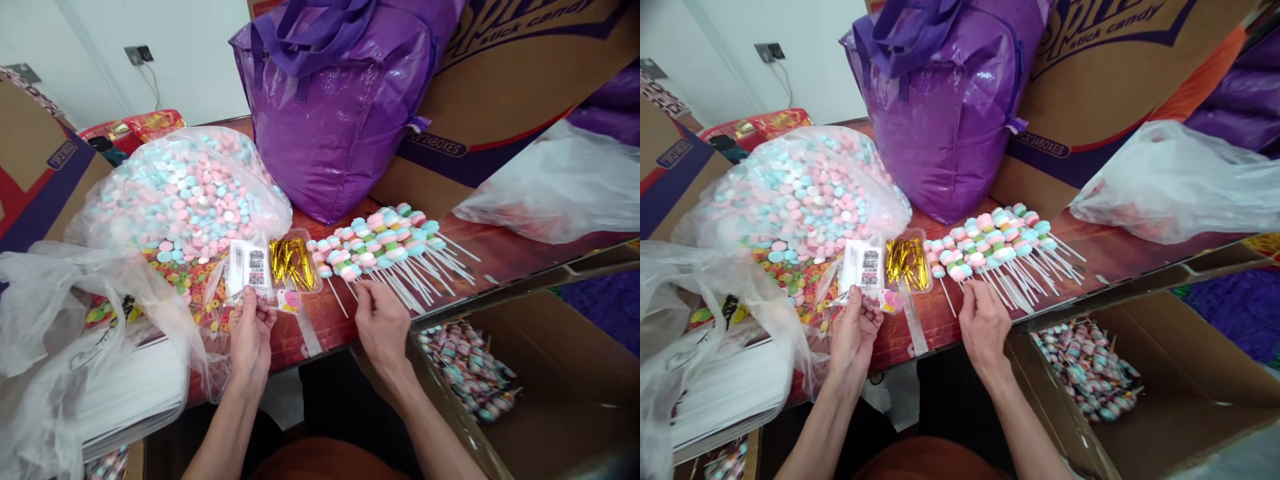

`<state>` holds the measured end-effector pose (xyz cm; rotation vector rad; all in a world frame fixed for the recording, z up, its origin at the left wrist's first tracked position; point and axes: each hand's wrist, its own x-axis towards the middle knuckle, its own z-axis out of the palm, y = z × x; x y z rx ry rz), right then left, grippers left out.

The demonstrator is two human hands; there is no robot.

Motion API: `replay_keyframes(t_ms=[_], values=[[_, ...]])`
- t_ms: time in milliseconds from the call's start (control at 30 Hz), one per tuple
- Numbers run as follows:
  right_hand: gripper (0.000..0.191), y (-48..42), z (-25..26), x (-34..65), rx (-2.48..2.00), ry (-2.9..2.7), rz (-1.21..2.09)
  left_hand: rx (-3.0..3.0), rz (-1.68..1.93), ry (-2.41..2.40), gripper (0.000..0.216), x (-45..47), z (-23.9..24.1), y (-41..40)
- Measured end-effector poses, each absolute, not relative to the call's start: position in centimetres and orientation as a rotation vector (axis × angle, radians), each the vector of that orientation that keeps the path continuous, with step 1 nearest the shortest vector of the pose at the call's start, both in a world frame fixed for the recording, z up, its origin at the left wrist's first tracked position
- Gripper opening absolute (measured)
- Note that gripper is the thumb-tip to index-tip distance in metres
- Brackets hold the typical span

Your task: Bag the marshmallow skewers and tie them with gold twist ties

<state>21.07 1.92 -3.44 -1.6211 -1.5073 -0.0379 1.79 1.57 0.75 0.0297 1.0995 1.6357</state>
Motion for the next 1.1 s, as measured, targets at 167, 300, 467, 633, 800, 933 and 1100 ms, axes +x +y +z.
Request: replay_keyframes(t_ms=[167,300,467,633,800,933,1100], values=[[0.01,-1.7,-0.9,21.6,-1.365,-1.424,0.326,0.028,1.628,1.11,0.045,1.1,1.0,2.2],[0.017,-3.7,-0.3,21.6,-1.248,-1.558,0.335,0.02,1.624,1.124,0.046,1.0,1.0,2.6],[0.023,-3.9,-0.9,22.4,-1.194,-1.715,0.259,0.102,1.663,1.158,0.048,1.2,0.8,2.4],[0.019,-3.4,-0.5,22.9,-1.175,-1.767,0.34,0.362,1.727,1.23,0.04,1.1,0.5,2.1],[0.015,-3.1,-0.3,21.6,-1.178,-1.731,0.482,0.495,1.745,1.312,0.031,1.4,-0.4,1.8],[0.015,-3.0,-0.5,20.6,-1.156,-1.724,0.516,0.508,1.762,1.314,0.031,1.8,-0.9,1.6],[0.016,-3.0,-0.9,20.2,-1.189,-1.792,0.49,0.388,1.701,1.182,0.036,1.7,-0.3,1.2]])
